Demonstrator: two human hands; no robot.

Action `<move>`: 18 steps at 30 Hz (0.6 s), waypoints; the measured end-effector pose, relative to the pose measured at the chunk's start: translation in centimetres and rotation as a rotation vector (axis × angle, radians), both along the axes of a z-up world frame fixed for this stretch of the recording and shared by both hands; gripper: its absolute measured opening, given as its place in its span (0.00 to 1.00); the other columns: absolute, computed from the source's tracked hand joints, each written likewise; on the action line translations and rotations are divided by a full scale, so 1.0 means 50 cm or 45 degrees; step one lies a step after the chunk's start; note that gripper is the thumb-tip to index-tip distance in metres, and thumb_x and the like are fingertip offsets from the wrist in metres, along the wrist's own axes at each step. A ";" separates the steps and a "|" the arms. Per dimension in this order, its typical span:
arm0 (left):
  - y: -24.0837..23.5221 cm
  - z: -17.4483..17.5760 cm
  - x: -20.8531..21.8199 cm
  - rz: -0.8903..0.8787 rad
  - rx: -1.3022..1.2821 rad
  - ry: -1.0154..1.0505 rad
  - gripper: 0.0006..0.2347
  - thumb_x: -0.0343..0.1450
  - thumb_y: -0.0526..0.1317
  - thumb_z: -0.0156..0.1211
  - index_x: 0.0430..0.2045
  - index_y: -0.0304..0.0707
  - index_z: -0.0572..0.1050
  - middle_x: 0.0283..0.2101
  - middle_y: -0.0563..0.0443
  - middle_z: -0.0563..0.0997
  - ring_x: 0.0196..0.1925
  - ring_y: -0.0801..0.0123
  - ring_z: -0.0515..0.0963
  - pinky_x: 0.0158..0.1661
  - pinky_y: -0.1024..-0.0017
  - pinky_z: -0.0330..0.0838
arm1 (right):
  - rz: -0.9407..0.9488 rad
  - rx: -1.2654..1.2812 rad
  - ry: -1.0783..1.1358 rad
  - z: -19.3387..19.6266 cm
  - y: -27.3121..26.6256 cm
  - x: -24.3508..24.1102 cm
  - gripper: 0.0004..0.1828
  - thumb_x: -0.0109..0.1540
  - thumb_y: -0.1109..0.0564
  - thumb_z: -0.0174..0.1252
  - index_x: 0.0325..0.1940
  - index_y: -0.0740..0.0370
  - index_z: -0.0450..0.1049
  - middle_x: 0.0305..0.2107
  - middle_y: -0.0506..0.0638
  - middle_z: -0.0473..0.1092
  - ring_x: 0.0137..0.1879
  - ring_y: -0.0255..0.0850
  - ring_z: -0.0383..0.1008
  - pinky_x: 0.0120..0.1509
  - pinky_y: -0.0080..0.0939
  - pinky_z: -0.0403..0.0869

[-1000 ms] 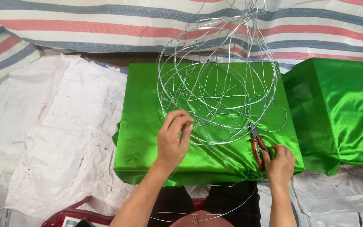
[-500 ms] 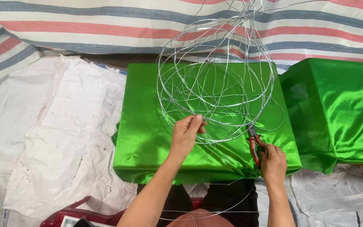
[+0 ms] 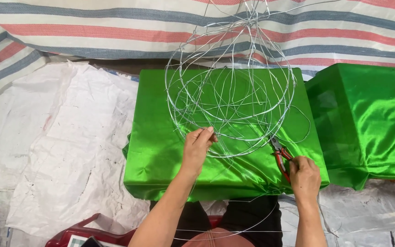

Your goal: Forming a wire cage by bending and cutting metal wires by hand and with pliers.

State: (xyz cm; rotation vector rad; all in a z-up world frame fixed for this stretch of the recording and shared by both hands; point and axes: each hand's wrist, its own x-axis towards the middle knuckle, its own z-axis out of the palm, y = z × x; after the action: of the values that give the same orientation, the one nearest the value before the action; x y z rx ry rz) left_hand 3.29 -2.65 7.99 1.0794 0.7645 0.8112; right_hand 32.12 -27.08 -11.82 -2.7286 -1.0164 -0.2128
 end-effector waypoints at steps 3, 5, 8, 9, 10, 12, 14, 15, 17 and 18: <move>-0.004 0.002 -0.001 -0.005 -0.054 -0.017 0.15 0.76 0.40 0.52 0.20 0.30 0.76 0.14 0.61 0.59 0.18 0.81 0.55 0.24 0.81 0.52 | 0.073 0.154 0.067 0.029 0.015 -0.057 0.09 0.64 0.44 0.66 0.44 0.45 0.79 0.48 0.48 0.76 0.55 0.53 0.77 0.58 0.52 0.78; -0.002 -0.032 0.004 0.013 -0.063 -0.036 0.14 0.76 0.40 0.52 0.20 0.31 0.76 0.16 0.56 0.66 0.18 0.81 0.57 0.24 0.80 0.54 | 0.042 0.160 0.002 0.018 0.015 -0.059 0.11 0.64 0.41 0.65 0.44 0.45 0.78 0.48 0.47 0.75 0.55 0.50 0.77 0.60 0.49 0.76; 0.001 -0.060 0.005 0.051 -0.074 -0.068 0.13 0.75 0.39 0.54 0.21 0.34 0.76 0.20 0.49 0.74 0.18 0.81 0.60 0.23 0.80 0.57 | -0.017 0.096 -0.063 0.036 0.018 -0.080 0.17 0.62 0.35 0.66 0.44 0.45 0.78 0.51 0.45 0.74 0.57 0.49 0.74 0.60 0.52 0.74; 0.002 -0.066 0.002 0.070 -0.081 -0.077 0.12 0.75 0.39 0.54 0.20 0.35 0.76 0.21 0.47 0.75 0.18 0.81 0.61 0.23 0.80 0.57 | -0.046 0.022 -0.059 0.047 0.020 -0.092 0.19 0.58 0.33 0.67 0.43 0.45 0.79 0.55 0.45 0.73 0.59 0.51 0.72 0.58 0.57 0.74; 0.006 -0.070 -0.003 0.070 -0.080 -0.075 0.12 0.75 0.39 0.54 0.20 0.35 0.76 0.21 0.47 0.75 0.18 0.81 0.61 0.23 0.80 0.57 | -0.045 0.023 -0.057 0.037 0.023 -0.086 0.19 0.58 0.33 0.67 0.43 0.45 0.79 0.55 0.45 0.73 0.59 0.51 0.72 0.58 0.57 0.74; 0.011 -0.081 -0.004 0.067 -0.077 -0.043 0.13 0.76 0.40 0.54 0.23 0.33 0.77 0.22 0.45 0.77 0.18 0.79 0.61 0.24 0.80 0.58 | -0.047 0.014 0.020 0.017 0.021 -0.070 0.18 0.57 0.37 0.70 0.41 0.49 0.81 0.56 0.43 0.73 0.60 0.52 0.71 0.56 0.59 0.76; 0.008 -0.092 -0.002 0.064 -0.065 -0.023 0.13 0.76 0.41 0.55 0.23 0.34 0.77 0.22 0.45 0.77 0.18 0.79 0.62 0.24 0.80 0.57 | -0.027 0.024 0.008 -0.004 0.017 -0.044 0.17 0.57 0.38 0.70 0.39 0.50 0.81 0.55 0.42 0.74 0.58 0.52 0.72 0.54 0.58 0.78; 0.008 -0.097 -0.002 0.067 -0.051 -0.001 0.14 0.77 0.42 0.56 0.23 0.34 0.77 0.22 0.46 0.76 0.18 0.79 0.62 0.24 0.80 0.57 | -0.001 0.035 -0.003 -0.014 0.018 -0.031 0.17 0.57 0.38 0.70 0.37 0.50 0.81 0.54 0.41 0.75 0.56 0.52 0.74 0.51 0.56 0.79; 0.007 -0.099 0.001 0.088 -0.018 -0.020 0.13 0.76 0.41 0.57 0.21 0.35 0.77 0.20 0.47 0.76 0.18 0.80 0.61 0.23 0.81 0.57 | -0.007 0.107 0.123 -0.020 0.001 -0.012 0.18 0.61 0.39 0.66 0.38 0.55 0.80 0.51 0.47 0.76 0.53 0.57 0.76 0.53 0.60 0.78; 0.007 -0.101 0.002 0.106 0.013 -0.037 0.13 0.76 0.40 0.58 0.19 0.35 0.76 0.19 0.48 0.75 0.18 0.80 0.61 0.23 0.81 0.57 | -0.013 0.177 0.250 -0.024 -0.007 -0.002 0.20 0.65 0.41 0.63 0.39 0.60 0.79 0.48 0.54 0.78 0.51 0.62 0.77 0.54 0.64 0.77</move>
State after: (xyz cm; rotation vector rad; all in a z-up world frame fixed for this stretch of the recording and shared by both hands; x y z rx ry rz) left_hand 3.40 -2.33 2.92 1.0481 0.7858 0.9006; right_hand 32.01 -27.44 -13.03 -2.5699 -0.8985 -0.0155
